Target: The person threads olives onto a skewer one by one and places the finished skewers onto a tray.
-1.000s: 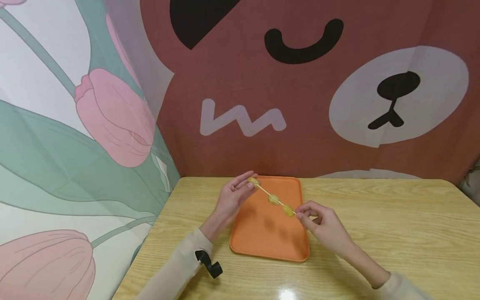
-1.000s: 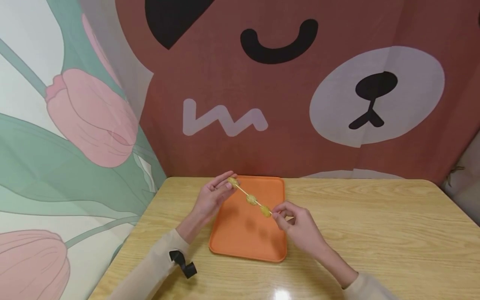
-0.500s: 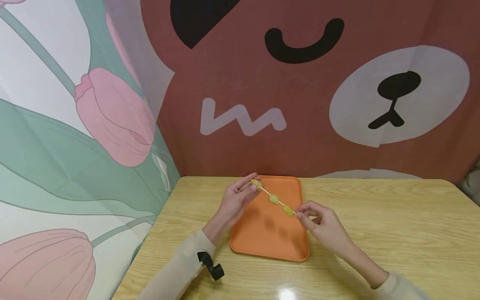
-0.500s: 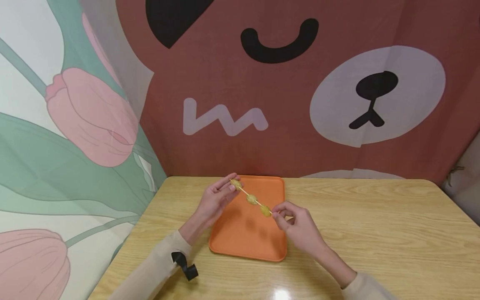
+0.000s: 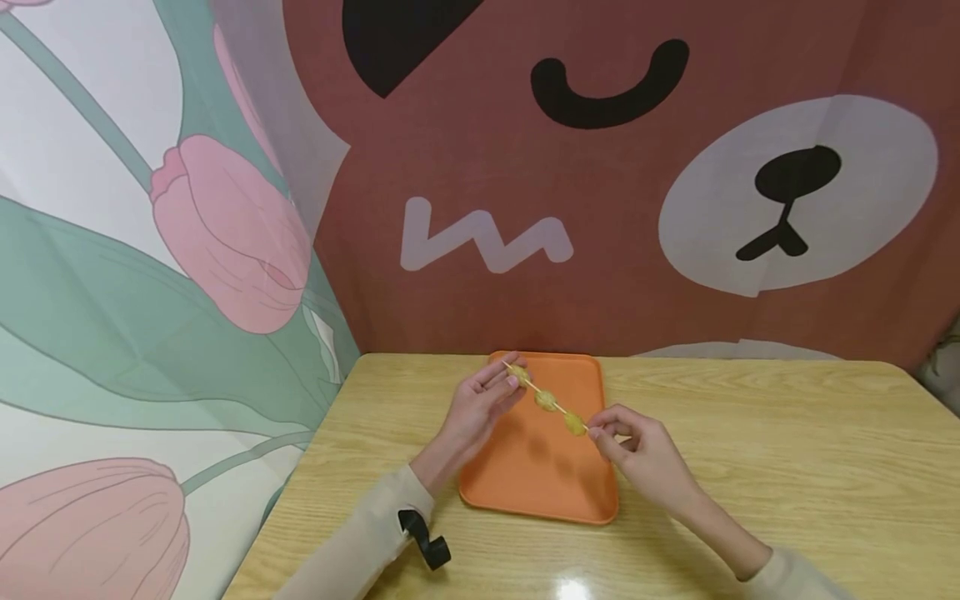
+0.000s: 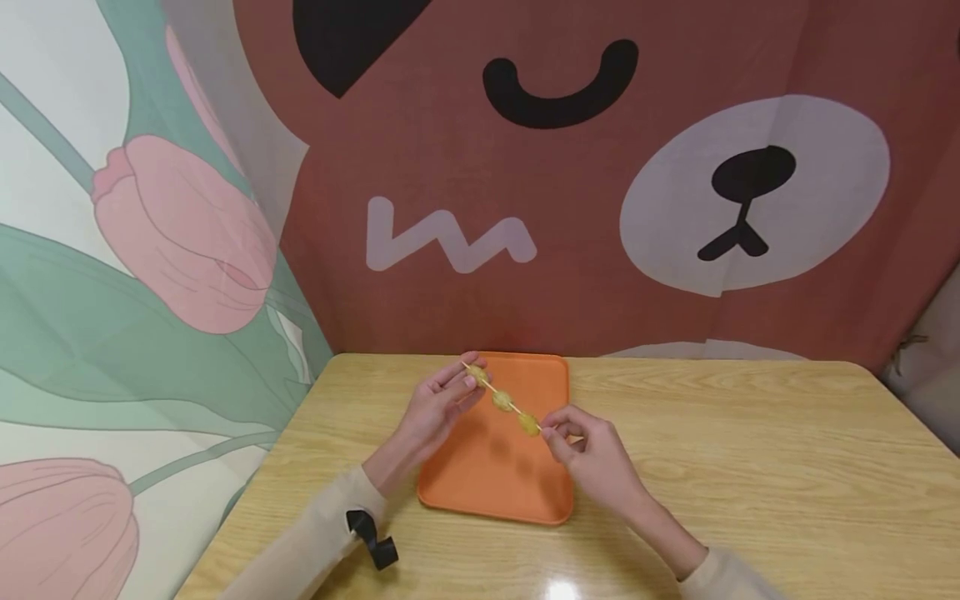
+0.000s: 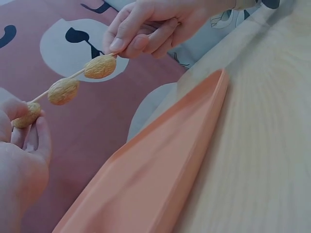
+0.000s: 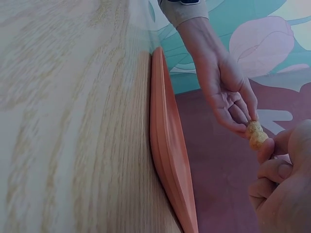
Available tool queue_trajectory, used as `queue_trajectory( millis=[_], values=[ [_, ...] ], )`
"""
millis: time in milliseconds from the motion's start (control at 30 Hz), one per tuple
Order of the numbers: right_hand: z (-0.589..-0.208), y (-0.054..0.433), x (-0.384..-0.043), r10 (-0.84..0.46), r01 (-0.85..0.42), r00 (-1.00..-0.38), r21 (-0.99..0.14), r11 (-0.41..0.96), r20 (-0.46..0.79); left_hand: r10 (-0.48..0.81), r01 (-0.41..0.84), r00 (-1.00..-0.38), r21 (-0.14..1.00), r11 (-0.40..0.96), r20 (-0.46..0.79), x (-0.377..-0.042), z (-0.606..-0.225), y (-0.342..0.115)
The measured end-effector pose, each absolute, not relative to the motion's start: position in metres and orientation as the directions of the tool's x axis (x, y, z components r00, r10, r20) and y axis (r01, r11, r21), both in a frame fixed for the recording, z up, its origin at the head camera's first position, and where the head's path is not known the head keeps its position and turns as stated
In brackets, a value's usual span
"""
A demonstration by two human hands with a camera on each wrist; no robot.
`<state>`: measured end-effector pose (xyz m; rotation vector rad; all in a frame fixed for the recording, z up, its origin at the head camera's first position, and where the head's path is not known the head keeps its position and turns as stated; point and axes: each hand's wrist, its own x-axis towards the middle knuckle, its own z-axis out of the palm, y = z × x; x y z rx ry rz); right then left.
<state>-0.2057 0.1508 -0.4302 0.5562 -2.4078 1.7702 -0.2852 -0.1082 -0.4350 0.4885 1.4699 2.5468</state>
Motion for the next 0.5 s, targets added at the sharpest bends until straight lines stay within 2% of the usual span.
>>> queue_trajectory(
  millis=[500],
  values=[
    [-0.4330,0.1488,-0.2060,-0.226,-0.362,-0.923,-0.900,0.244,0.310,0.352,-0.044,-0.918,0.837,-0.546,0.181,-0.2816,-0.4399,-0.1026]
  ],
)
